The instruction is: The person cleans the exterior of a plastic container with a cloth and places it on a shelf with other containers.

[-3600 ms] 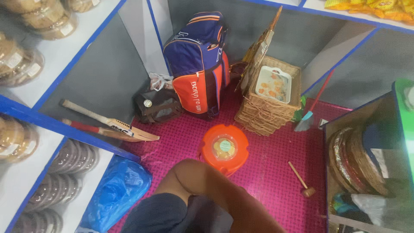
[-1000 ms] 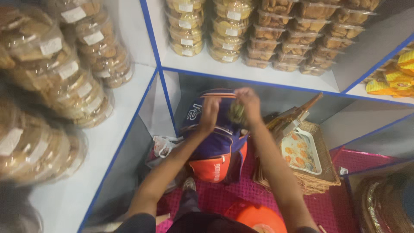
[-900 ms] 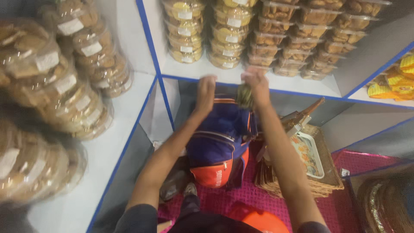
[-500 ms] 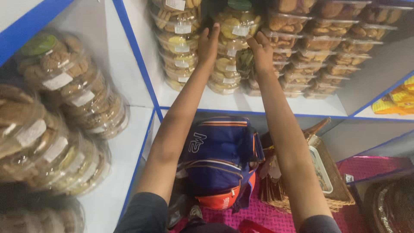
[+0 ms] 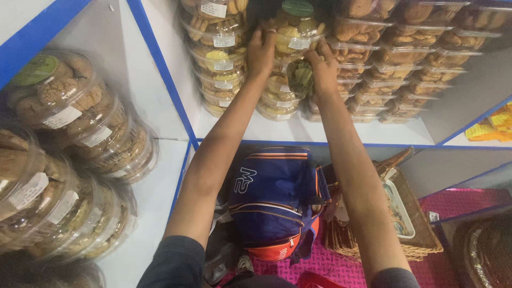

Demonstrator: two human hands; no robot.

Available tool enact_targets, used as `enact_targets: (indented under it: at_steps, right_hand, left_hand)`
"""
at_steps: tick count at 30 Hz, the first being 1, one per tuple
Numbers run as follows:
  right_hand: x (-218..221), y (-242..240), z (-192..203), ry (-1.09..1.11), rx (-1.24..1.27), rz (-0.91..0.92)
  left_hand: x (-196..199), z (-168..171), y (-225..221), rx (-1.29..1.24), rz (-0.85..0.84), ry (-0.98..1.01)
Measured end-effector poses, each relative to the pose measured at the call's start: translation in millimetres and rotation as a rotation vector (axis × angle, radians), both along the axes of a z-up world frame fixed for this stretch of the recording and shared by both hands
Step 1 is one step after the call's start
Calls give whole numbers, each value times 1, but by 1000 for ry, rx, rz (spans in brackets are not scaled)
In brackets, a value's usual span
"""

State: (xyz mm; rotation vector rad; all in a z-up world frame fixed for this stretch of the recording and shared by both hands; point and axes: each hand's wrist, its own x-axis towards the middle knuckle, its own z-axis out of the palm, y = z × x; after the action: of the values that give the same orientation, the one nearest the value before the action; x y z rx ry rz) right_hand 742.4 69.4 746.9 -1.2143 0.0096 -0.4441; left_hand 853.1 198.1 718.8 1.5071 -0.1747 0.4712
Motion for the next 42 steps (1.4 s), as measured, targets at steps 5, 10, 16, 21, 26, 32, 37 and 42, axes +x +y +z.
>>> enact_targets:
  at_steps: [5,10,16,21,26,32,37,42]
  right_hand:
    - [-19,0,5,103,-96,-71]
    - [-31,-1,4,-108,-75,-55]
    - [-60,-14,2,-59,38,-101]
    - [-94,-30,-12,-27,-118,-165]
    - [-141,-31,-44,-38,-161,-110]
    - [-192,-46,-88,-40,-398,-119]
    - [-248,-53,-101,-5,-298,-36]
    - [-263,-86,-153,35,-210,23]
  left_hand:
    - [-64,29,10,-144,-130,-4]
    - [-56,18,5,-317,-91,-22]
    - [-104,28,18,-436,-108,-30]
    - [-175,33,23,-503,-143,81]
    - [-195,-32,18,-418,-110,32]
    - [-256,-81,13,-447,-65,3]
    - [-307,-104,14,-451,-78,49]
    - [-357,-124,14,-465,-116,44]
